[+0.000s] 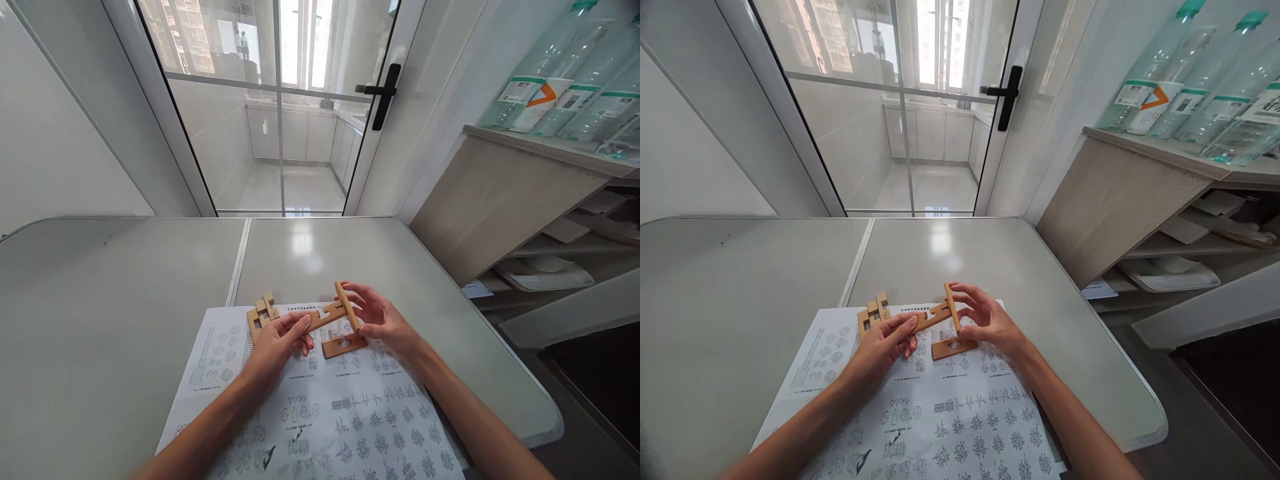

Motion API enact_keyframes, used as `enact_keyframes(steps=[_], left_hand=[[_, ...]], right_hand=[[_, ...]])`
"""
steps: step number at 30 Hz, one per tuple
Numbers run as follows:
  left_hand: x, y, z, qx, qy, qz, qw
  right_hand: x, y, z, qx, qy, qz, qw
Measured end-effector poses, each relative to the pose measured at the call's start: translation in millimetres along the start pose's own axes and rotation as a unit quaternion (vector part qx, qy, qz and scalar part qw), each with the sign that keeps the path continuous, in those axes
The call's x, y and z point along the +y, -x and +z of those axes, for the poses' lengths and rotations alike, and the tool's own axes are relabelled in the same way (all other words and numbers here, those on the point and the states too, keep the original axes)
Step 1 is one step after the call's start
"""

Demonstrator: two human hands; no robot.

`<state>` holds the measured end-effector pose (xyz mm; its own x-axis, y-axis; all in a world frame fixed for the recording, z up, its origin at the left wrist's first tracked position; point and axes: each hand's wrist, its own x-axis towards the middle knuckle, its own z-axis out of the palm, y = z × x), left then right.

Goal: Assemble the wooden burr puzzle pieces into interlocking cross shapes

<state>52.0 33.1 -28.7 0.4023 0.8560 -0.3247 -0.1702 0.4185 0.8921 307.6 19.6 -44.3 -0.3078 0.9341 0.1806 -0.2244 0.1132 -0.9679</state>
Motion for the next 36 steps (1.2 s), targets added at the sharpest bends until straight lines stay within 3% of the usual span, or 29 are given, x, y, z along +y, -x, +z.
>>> enact_keyframes(steps=[9, 17, 36], left_hand=[[-4, -1, -2.9, -0.001, -0.009, 0.008, 1.0], [-2, 1, -2.5, 0.0, -0.027, 0.004, 1.0], [1, 3, -0.6, -0.008, -0.045, 0.016, 0.999]], right_hand=[[-3, 2, -1, -0.026, 0.001, 0.0, 1.0], [-17, 4, -3, -0.038, 0.063, 0.01, 0.997], [-15, 5, -2, -0.032, 0.035, 0.02, 0.999]])
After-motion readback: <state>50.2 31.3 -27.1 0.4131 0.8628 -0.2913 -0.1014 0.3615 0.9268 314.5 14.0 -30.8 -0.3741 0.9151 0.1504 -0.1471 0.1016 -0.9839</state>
